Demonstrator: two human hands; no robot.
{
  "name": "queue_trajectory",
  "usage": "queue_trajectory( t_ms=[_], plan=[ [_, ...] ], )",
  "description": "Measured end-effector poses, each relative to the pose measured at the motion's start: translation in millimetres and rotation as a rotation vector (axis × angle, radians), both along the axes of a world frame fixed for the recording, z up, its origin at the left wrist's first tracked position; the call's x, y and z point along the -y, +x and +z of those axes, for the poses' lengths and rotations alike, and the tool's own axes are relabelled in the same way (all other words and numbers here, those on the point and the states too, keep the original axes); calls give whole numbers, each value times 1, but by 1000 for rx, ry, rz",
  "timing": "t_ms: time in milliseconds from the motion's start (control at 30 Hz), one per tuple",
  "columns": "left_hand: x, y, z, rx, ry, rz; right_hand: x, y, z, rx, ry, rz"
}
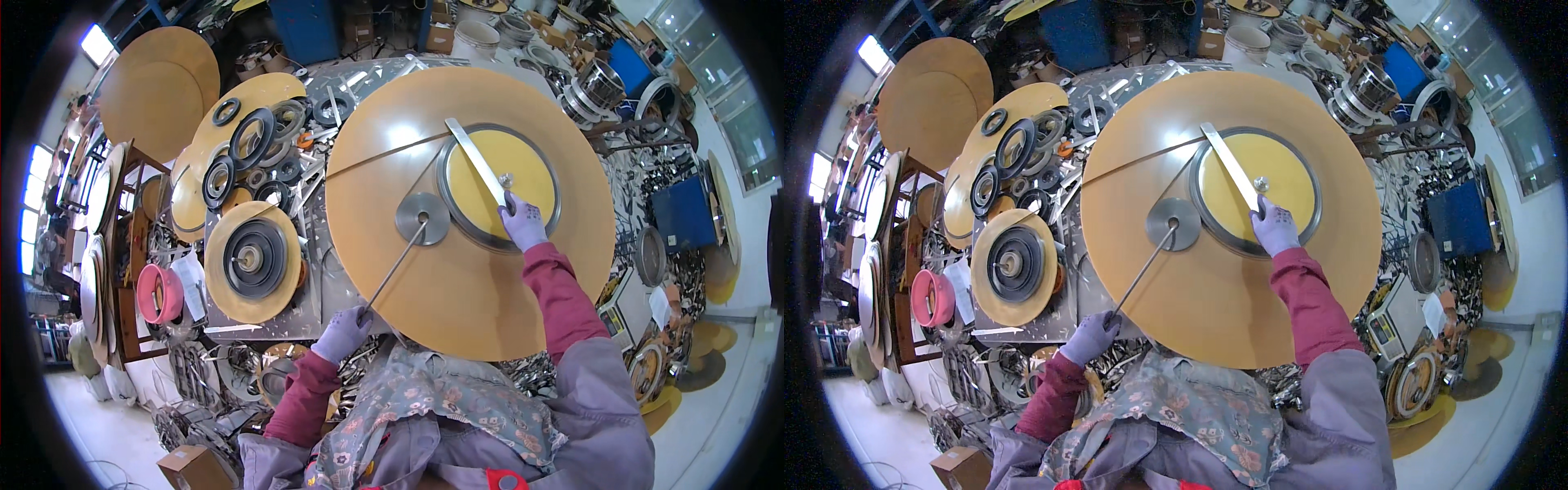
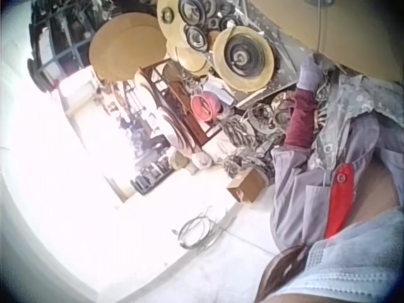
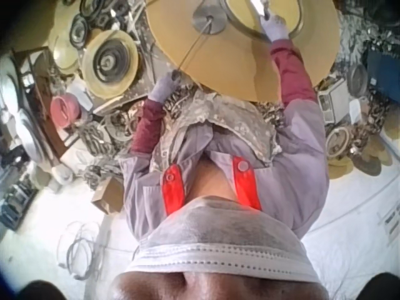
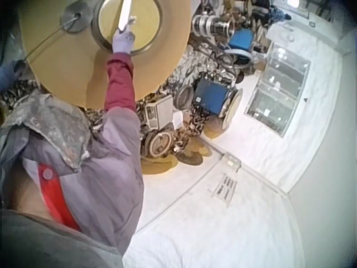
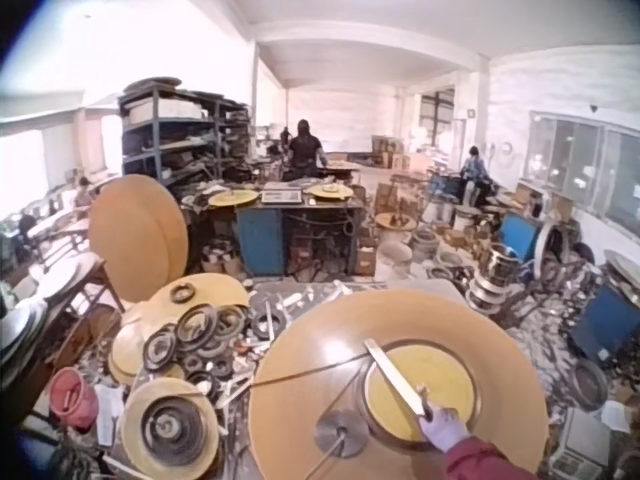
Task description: The person unpacks a metal part from a plastic bag and places it on a rotating polishing wheel. They then use a long metal rod to press the part against the wheel, moving it back and forth to polish the surface. The person continues this repetitive polishing motion for the duration of the clip.
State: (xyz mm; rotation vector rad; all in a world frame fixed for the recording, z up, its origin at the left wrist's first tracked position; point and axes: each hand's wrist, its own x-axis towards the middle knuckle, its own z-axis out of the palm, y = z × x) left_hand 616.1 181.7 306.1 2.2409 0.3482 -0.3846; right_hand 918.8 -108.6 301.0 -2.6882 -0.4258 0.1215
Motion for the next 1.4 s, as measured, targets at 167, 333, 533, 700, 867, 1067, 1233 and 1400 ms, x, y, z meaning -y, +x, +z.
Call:
queue_trajectory(
  t_ms=[167,333,533,700,867,1067,1233,1400],
  plan=[
    [-1,4,7,-32,50,11,-1,0,3,-22,-10,4],
    [-5,0,-8,-28,39,-18,1,1,-1,-32,-18,-18],
    [-1,-2,-5,-4,7,-21,-1,1,0,-33,-15,-10],
    [1,-3,-8,-80,-6,-19,-1,2,1,-14,-20,12],
    [4,-3,-1,-54,-23,-15,-4,-1,7,-15,-44,9],
    [4,-1,0,-68,-36,-24,3,4,-9,28,13,8],
    [5,-3,-5,-59,-59,-35,-2,1,-2,15,21,3],
    [4,-5,-7,-50,-50,-16,-12,-2,14,-102,-48,-16]
  ],
)
